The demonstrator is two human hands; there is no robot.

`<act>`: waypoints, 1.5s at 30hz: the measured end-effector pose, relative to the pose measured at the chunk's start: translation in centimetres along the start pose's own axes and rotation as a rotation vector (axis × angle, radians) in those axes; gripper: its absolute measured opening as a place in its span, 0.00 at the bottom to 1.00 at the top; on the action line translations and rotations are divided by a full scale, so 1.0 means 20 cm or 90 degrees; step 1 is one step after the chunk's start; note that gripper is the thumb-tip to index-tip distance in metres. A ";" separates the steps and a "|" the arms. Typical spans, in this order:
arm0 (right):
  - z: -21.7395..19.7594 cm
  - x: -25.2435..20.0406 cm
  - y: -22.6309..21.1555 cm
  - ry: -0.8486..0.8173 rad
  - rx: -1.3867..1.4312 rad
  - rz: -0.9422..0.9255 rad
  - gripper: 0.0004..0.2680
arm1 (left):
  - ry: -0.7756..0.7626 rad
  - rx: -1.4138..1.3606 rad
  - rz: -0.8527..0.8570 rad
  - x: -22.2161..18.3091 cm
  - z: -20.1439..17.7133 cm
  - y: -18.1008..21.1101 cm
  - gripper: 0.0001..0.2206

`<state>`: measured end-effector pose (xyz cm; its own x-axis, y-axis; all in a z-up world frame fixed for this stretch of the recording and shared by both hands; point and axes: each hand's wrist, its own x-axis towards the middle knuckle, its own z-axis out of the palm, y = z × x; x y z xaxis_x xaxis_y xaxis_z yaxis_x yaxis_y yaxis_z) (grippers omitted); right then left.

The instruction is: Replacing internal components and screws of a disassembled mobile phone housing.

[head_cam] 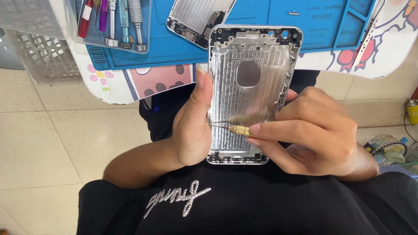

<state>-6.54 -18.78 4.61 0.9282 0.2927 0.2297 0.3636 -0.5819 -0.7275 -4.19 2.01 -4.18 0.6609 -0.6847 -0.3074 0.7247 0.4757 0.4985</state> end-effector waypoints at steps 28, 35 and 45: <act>-0.02 -0.39 0.41 0.327 0.129 0.226 0.06 | 0.050 0.435 0.138 0.26 -0.25 0.13 0.24; -0.03 -0.50 0.57 0.462 0.175 0.217 0.10 | 0.140 0.593 0.186 0.31 -0.15 0.23 0.22; 0.00 -0.41 0.64 0.315 0.159 0.296 0.14 | 0.180 0.399 0.244 0.27 -0.35 0.26 0.22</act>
<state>-9.48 -28.55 -6.59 0.9313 -0.3547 0.0828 -0.0521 -0.3547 -0.9335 4.50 4.75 -8.88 0.9283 -0.3288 -0.1738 0.2459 0.1922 0.9500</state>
